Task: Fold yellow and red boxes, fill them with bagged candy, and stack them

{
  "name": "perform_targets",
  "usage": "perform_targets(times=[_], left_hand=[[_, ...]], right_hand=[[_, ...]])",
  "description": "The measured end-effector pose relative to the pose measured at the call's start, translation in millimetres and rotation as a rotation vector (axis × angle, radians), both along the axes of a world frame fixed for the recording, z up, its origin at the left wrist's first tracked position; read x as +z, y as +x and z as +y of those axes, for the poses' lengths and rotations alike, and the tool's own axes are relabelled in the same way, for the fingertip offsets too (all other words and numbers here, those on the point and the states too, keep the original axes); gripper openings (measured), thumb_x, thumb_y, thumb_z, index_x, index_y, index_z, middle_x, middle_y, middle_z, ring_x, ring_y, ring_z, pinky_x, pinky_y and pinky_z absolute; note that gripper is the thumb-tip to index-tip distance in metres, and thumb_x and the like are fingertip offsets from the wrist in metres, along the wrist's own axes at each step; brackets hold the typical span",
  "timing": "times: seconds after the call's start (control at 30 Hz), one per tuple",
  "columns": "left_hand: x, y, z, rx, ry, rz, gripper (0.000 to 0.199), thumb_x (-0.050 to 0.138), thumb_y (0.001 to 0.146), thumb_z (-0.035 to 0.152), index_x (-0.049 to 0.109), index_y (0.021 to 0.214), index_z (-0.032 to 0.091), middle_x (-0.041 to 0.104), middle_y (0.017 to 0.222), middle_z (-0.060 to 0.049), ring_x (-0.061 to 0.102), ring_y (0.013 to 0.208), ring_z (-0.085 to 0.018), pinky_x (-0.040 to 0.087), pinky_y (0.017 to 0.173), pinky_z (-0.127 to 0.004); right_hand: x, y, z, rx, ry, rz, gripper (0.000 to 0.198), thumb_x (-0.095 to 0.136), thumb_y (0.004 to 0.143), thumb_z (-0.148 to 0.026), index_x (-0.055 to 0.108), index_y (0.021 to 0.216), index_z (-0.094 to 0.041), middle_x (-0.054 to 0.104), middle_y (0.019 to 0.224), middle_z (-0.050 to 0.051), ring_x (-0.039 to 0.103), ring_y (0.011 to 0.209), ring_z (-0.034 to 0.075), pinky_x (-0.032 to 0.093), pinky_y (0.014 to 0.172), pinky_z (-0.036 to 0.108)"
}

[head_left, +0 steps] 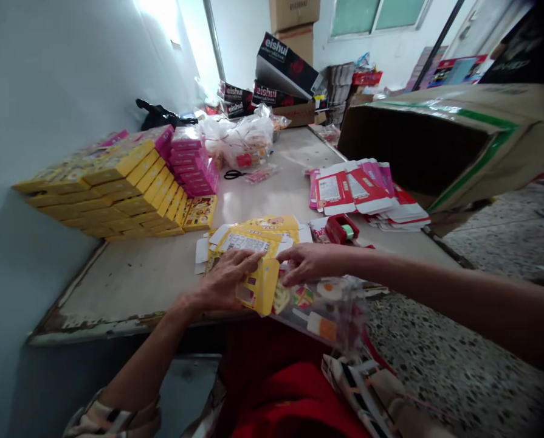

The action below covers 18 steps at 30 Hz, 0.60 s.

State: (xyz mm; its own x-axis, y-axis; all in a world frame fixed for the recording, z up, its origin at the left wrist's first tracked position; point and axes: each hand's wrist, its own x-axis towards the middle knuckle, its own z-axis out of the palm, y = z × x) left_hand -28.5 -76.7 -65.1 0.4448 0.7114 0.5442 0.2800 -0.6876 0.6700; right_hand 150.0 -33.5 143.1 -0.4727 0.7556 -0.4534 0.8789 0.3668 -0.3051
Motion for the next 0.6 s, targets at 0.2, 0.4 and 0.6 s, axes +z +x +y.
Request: perform_targets(times=[0.2, 0.4, 0.6], left_hand=[[-4.8, 9, -4, 0.233, -0.074, 0.02, 0.111, 0.083, 0.059, 0.032, 0.033, 0.157, 0.024, 0.05, 0.144, -0.013, 0.048, 0.131, -0.037, 0.036, 0.117, -0.052], [-15.6, 2, 8, 0.266, -0.137, -0.002, 0.118, 0.08, 0.051, 0.022, 0.03, 0.158, 0.023, 0.047, 0.147, -0.013, 0.045, 0.135, -0.039, 0.037, 0.118, -0.053], [8.2, 26, 1, 0.163, -0.129, -0.091, 0.122, 0.082, 0.055, 0.03, 0.024, 0.163, 0.026, 0.045, 0.151, -0.012, 0.042, 0.139, -0.04, 0.035, 0.12, -0.054]], right_hand=[[35, 29, 10, -0.111, 0.116, -0.053, 0.062, 0.098, 0.052, -0.038, 0.066, 0.104, -0.024, 0.061, 0.062, -0.004, 0.052, 0.051, 0.015, 0.035, 0.043, 0.026], [34, 63, -26, -0.601, -0.118, 0.343, 0.041, 0.086, 0.069, -0.055, 0.07, 0.078, -0.018, 0.07, 0.067, 0.004, 0.062, 0.054, 0.015, 0.049, 0.051, 0.028], [-38, 37, -34, -0.56, -0.019, 0.578, 0.034, 0.085, 0.07, -0.051, 0.074, 0.068, -0.02, 0.066, 0.063, 0.0, 0.053, 0.058, 0.013, 0.047, 0.059, 0.028]])
